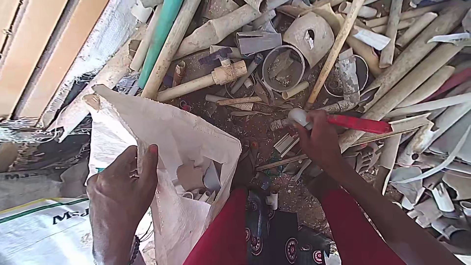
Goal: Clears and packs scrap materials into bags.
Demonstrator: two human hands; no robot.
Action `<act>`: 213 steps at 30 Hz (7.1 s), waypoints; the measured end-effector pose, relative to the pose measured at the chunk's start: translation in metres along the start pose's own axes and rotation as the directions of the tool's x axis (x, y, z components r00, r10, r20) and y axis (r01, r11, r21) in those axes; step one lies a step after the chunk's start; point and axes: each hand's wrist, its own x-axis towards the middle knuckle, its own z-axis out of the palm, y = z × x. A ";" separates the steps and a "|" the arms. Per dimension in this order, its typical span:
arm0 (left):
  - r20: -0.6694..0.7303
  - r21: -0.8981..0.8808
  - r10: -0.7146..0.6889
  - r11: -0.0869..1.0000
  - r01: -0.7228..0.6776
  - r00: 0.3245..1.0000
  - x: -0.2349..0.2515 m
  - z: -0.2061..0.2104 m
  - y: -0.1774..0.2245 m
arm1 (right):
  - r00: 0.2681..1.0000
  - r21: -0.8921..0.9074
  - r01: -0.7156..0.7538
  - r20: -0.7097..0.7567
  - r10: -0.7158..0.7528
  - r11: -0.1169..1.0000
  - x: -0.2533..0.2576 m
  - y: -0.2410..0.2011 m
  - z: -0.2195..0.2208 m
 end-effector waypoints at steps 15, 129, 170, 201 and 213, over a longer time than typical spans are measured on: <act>-0.085 0.015 0.046 0.999 -0.045 0.995 -0.004 -0.003 0.012 | 0.779 0.134 0.309 0.533 -0.331 0.942 0.077 -0.071 0.067; 0.026 -0.829 0.107 0.558 -0.039 0.994 -0.004 0.009 0.020 | 0.762 -0.051 0.304 0.613 -0.211 0.951 0.076 -0.057 0.079; -0.020 -0.809 0.116 0.582 -0.084 0.993 -0.006 0.007 0.025 | 0.689 -0.033 0.316 0.695 -0.205 0.948 0.084 -0.051 0.101; 0.047 -0.808 0.317 0.569 -0.151 0.947 -0.005 0.010 0.019 | 0.410 0.314 0.254 0.822 -0.396 0.915 -0.021 -0.134 0.076; 0.078 -0.788 0.294 0.604 -0.122 0.953 -0.003 0.016 0.000 | 0.431 0.320 0.049 0.848 -0.309 0.946 -0.005 -0.135 0.035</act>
